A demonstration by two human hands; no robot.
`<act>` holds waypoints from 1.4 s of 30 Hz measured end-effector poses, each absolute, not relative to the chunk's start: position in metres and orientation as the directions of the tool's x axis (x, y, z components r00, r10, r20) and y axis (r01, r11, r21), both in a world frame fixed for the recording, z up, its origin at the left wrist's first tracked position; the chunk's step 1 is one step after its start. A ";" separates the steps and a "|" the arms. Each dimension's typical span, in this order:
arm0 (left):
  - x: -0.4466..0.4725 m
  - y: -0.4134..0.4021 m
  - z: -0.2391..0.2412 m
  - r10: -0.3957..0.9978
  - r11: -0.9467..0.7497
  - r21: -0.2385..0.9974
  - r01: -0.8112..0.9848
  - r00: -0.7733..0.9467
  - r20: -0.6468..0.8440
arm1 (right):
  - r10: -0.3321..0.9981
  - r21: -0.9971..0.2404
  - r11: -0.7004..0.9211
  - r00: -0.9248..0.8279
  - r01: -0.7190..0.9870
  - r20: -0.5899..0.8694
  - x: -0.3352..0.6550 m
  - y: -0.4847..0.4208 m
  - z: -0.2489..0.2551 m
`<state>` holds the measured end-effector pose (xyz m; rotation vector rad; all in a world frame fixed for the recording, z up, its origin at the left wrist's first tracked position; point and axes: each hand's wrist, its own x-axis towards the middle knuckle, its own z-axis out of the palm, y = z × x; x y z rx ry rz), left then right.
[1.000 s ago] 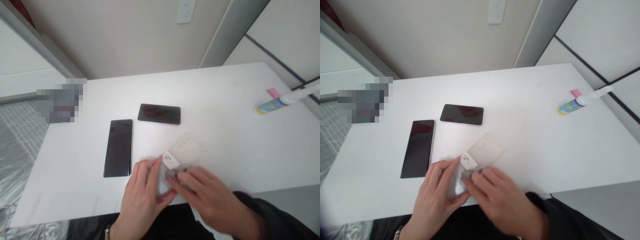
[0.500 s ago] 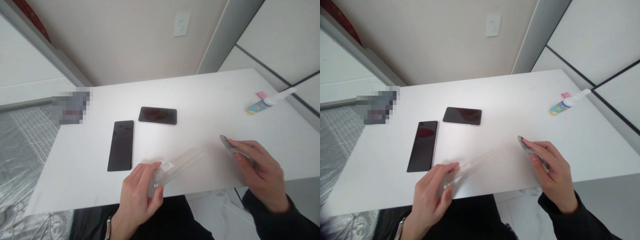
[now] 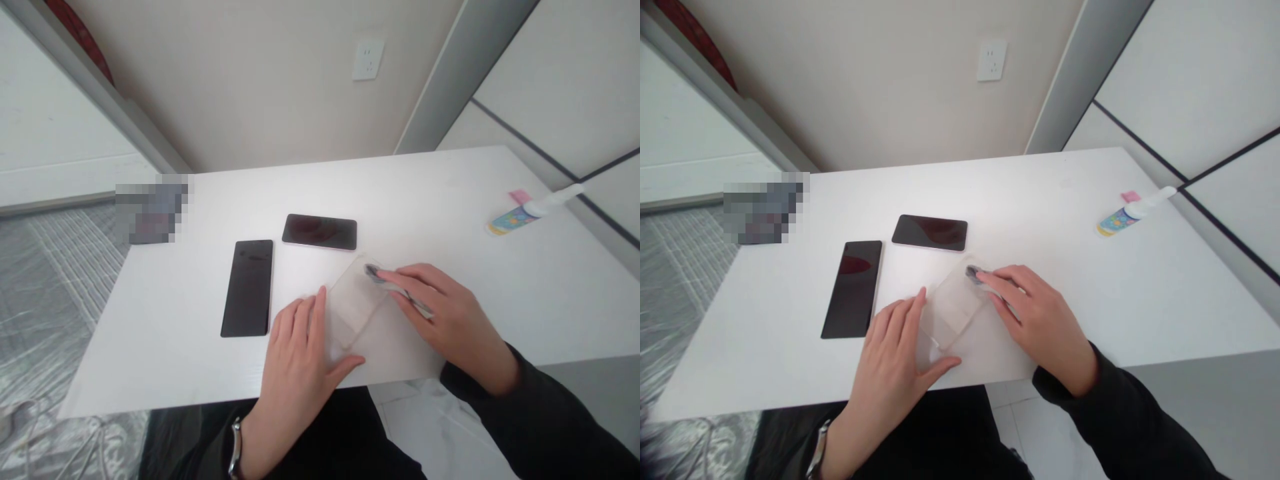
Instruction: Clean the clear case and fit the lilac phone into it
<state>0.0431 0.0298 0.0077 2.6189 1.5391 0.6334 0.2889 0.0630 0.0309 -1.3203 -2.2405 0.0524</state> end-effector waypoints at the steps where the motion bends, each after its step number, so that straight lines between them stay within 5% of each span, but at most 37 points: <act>1: 0.045 0.030 0.007 0.844 -0.514 0.258 0.818 0.428 0.325 | 0.807 -0.252 0.546 -0.421 0.799 0.415 0.281 0.068 0.027; 7: 0.049 0.028 0.004 0.864 -0.497 0.374 0.783 0.403 0.302 | 0.655 -0.234 0.752 -0.658 0.616 0.372 0.249 0.070 0.016; 11: 0.049 0.026 0.005 0.881 -0.468 0.386 0.795 0.386 0.273 | 0.733 -0.144 0.645 -0.555 0.750 0.394 0.256 0.073 0.021; 23: 0.047 0.026 -0.002 0.877 -0.474 0.351 0.807 0.398 0.268 | 0.655 -0.117 0.737 -0.663 0.665 0.362 0.261 0.066 0.017; 29: 0.043 0.024 0.001 0.873 -0.483 0.355 0.800 0.411 0.262 | 0.716 -0.127 0.677 -0.607 0.725 0.346 0.266 0.069 0.024; 36: 0.007 0.008 0.009 0.857 -0.460 0.131 0.878 0.401 0.325 | 0.832 -0.115 0.418 -0.328 0.901 0.447 0.324 0.090 0.025; 42: -0.006 0.003 0.003 0.876 -0.409 0.157 0.899 0.338 0.343 | 0.862 -0.126 0.365 -0.284 0.922 0.419 0.320 0.118 0.025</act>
